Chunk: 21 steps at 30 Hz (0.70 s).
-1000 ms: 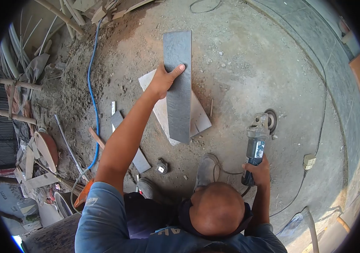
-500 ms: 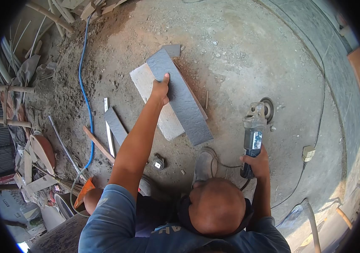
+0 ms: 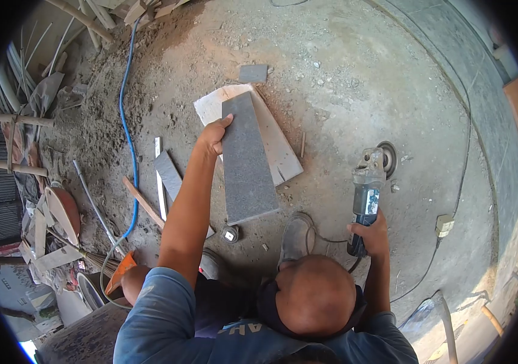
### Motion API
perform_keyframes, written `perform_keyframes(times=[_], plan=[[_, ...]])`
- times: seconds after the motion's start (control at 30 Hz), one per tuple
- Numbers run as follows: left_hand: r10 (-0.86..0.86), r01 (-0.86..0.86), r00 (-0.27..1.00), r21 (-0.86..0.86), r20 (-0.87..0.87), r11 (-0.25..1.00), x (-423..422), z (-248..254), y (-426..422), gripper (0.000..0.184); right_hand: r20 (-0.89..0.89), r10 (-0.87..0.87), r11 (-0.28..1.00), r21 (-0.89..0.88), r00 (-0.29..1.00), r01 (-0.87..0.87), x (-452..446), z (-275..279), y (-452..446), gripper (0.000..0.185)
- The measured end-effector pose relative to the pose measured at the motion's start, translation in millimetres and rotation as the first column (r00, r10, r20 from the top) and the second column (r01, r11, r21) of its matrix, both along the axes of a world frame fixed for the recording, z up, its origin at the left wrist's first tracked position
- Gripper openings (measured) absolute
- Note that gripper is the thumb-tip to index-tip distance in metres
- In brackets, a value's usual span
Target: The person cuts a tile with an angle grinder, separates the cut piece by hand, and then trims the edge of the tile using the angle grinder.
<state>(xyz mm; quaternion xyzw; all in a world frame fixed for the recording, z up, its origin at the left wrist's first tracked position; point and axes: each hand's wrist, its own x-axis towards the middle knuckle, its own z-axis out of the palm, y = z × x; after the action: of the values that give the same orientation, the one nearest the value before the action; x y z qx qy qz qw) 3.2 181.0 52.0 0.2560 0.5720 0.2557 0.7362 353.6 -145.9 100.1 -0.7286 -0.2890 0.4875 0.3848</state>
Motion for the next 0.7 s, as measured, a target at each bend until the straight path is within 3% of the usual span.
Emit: perform_keyframes(times=[0.13, 0.2, 0.23, 0.3, 0.33, 0.4, 0.43, 0.5, 0.57, 0.6, 0.67, 0.7], plan=[[0.018, -0.025, 0.994, 0.071, 0.108, 0.997, -8.4, 28.3, -5.5, 0.04, -0.052, -0.023, 1.0, 0.011, 0.998, 0.024, -1.1, 2.7, -3.0, 0.055], [-0.047, 0.039, 0.999, 0.267, 0.026, 0.963, -2.9, 60.6, -6.5, 0.041, -0.029, -0.009, 1.0, 0.027, 1.0, 0.01, 0.9, -0.9, -7.0, 0.055], [-0.039, 0.028, 0.999, 0.282, 0.032, 0.959, -4.2, 70.4, -2.8, 0.041, -0.013, -0.005, 1.0, 0.027, 1.0, 0.006, 1.3, -1.1, -8.5, 0.055], [-0.255, 0.244, 0.966, 0.461, -0.04, 0.854, -7.6, 90.9, 9.3, 0.049, -0.014, -0.016, 0.999, 0.038, 1.0, 0.017, -0.9, 2.7, -9.6, 0.055], [-0.244, 0.232, 0.969, 0.472, -0.037, 0.85, -5.4, 105.8, 11.8, 0.049, -0.02, -0.036, 0.999, 0.031, 0.999, 0.037, -1.7, 4.8, -10.6, 0.055], [-0.557, 0.68, 0.733, 0.457, -0.391, 0.574, 5.7, 126.3, 16.5, 0.043, -0.037, -0.037, 0.997, 0.059, 0.999, 0.039, -1.8, 1.6, -13.0, 0.054], [-0.631, 0.78, 0.614, 0.483, -0.473, 0.397, 15.5, 121.9, 17.7, 0.044, -0.06, -0.048, 0.996, 0.073, 0.997, 0.053, -1.4, 1.1, -14.8, 0.053], [-0.551, 0.918, 0.348, 0.394, -0.759, 0.038, 39.5, 110.4, 6.6, 0.04, -0.057, -0.041, 0.997, 0.062, 0.998, 0.045, -2.4, 5.1, -15.4, 0.052], [-0.353, 0.953, 0.09, 0.183, -0.931, -0.242, 53.1, 92.5, -7.6, 0.048, -0.051, -0.036, 0.998, 0.052, 0.998, 0.039, -2.9, 5.5, -17.3, 0.05], [-0.346, 0.954, 0.103, 0.191, -0.932, -0.232, 58.0, 83.4, -12.0, 0.048, -0.066, -0.055, 0.997, 0.052, 0.996, 0.058, -2.9, 2.6, -19.4, 0.049], [-0.093, 0.862, -0.231, -0.159, -0.969, -0.48, 62.8, 63.0, -18.6, 0.062, -0.077, -0.066, 0.996, 0.051, 0.995, 0.07, -3.3, 2.2, -20.5, 0.049], [-0.095, 0.866, -0.225, -0.154, -0.97, -0.475, 60.8, 50.1, -21.2, 0.062, -0.085, -0.072, 0.996, 0.04, 0.994, 0.076, -3.8, 5.1, -20.9, 0.049]])
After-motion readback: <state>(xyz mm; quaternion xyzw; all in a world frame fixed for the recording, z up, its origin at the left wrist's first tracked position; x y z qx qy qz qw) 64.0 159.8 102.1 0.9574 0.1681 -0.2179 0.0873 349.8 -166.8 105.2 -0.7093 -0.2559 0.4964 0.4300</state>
